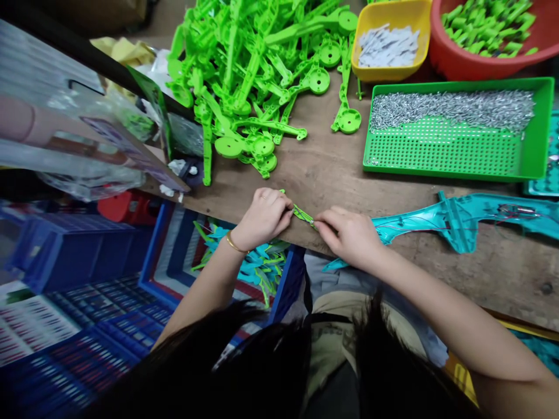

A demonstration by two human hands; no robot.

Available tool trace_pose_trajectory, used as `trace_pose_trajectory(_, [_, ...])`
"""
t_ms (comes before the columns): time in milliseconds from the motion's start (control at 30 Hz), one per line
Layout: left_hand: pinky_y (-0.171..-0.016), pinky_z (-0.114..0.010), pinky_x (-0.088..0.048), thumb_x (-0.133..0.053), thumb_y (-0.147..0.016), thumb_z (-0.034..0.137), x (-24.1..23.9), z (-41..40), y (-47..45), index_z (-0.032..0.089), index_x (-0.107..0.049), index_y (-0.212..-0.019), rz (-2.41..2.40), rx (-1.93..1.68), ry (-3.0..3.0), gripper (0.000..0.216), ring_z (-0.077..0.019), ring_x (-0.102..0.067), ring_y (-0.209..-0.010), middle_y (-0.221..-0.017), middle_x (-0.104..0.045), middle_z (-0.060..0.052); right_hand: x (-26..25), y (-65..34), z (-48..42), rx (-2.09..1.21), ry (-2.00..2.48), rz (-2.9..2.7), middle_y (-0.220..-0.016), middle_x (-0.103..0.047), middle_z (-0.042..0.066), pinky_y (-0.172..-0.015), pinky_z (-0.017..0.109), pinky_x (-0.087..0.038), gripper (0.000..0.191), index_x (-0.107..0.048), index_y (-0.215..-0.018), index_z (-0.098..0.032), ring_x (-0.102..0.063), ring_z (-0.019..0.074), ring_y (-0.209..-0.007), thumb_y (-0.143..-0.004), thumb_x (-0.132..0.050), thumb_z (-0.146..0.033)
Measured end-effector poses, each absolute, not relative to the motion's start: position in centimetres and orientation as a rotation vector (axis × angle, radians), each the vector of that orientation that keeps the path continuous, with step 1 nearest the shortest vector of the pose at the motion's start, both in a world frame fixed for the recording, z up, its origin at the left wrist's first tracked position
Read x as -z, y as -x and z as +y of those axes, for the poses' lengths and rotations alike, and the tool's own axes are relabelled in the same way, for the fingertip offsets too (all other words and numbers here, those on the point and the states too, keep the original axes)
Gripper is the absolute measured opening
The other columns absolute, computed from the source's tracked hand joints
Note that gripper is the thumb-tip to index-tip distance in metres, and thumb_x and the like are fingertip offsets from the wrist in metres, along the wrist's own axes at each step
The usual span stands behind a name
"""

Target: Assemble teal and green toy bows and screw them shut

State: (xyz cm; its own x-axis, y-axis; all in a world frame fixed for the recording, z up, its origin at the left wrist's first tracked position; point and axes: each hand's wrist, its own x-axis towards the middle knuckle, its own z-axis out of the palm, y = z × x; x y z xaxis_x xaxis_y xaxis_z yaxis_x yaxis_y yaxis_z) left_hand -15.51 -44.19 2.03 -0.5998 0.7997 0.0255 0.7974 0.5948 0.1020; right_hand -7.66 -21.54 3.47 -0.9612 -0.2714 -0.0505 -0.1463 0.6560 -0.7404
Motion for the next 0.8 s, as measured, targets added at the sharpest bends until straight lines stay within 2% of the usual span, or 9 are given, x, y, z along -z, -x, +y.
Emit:
trace_pose_trajectory(133, [-0.083,-0.04,-0.04,-0.042,-0.096,0.022,-1.8,-44.6,15.7,0.015,-0.057,-0.093,2.783,-0.216,-1.437,0.016,-0.0245,-0.053,-0.085,-0.087,-0.062,-0.009,-3.4,7.7,-21.6,1.21,0.339,2.706,-0.09,-0.071,0.006,-0.068,0.028,-0.045,0.025,-0.069,-0.096,-0.019,-0.065,0.0176,-0.08,-0.094,-0.048,-0.031])
trace_pose_trajectory(333, [-0.085,-0.042,-0.043,-0.046,-0.095,0.022,-1.8,-44.2,14.3,0.017,-0.06,-0.094,2.909,-0.363,-1.282,0.015,-0.0227,-0.057,-0.087,-0.089,-0.065,-0.007,-3.3,7.8,-21.6,1.251,0.337,2.695,-0.089,-0.071,0.005,-0.067,0.027,-0.045,0.023,-0.069,-0.095,-0.019,-0.064,0.0165,-0.078,-0.093,-0.049,-0.03])
trace_pose_trajectory(467, [-0.096,-0.047,-0.045,-0.052,-0.091,0.015,-1.4,-43.1,11.6,0.017,-0.062,-0.108,3.092,-0.657,-1.213,0.02,-0.0247,-0.058,-0.106,-0.106,-0.066,-0.011,-3.5,7.8,-21.2,1.282,0.365,2.662,-0.087,-0.071,0.005,-0.065,0.027,-0.044,0.023,-0.07,-0.095,-0.019,-0.063,0.0154,-0.075,-0.093,-0.05,-0.03])
trace_pose_trajectory(567, [-0.104,-0.051,-0.043,-0.052,-0.09,0.015,-0.6,-42.2,10.0,0.019,-0.061,-0.113,3.024,-0.915,-1.216,0.025,-0.0254,-0.054,-0.122,-0.122,-0.063,-0.012,-3.9,8.0,-20.9,1.3,0.425,2.614,-0.087,-0.07,0.006,-0.069,0.027,-0.045,0.021,-0.069,-0.095,-0.018,-0.063,0.0156,-0.078,-0.092,-0.05,-0.028])
trace_pose_trajectory(700, [-0.104,-0.05,-0.046,-0.051,-0.092,0.015,0.7,-41.5,9.4,0.02,-0.065,-0.107,2.928,-1.168,-1.116,0.02,-0.0212,-0.059,-0.117,-0.111,-0.069,-0.008,-4.5,8.5,-20.7,1.224,0.486,2.562,-0.085,-0.068,0.006,-0.072,0.027,-0.045,0.02,-0.069,-0.091,-0.017,-0.063,0.0158,-0.079,-0.09,-0.05,-0.023])
trace_pose_trajectory(800, [-0.104,-0.05,-0.046,-0.052,-0.093,0.017,1.2,-41.4,9.5,0.02,-0.067,-0.102,2.92,-1.222,-1.045,0.018,-0.0199,-0.061,-0.113,-0.106,-0.07,-0.006,-5.0,8.8,-20.8,1.127,0.416,2.557,-0.083,-0.068,0.005,-0.067,0.026,-0.043,0.018,-0.07,-0.089,-0.018,-0.061,0.0146,-0.072,-0.088,-0.053,-0.023])
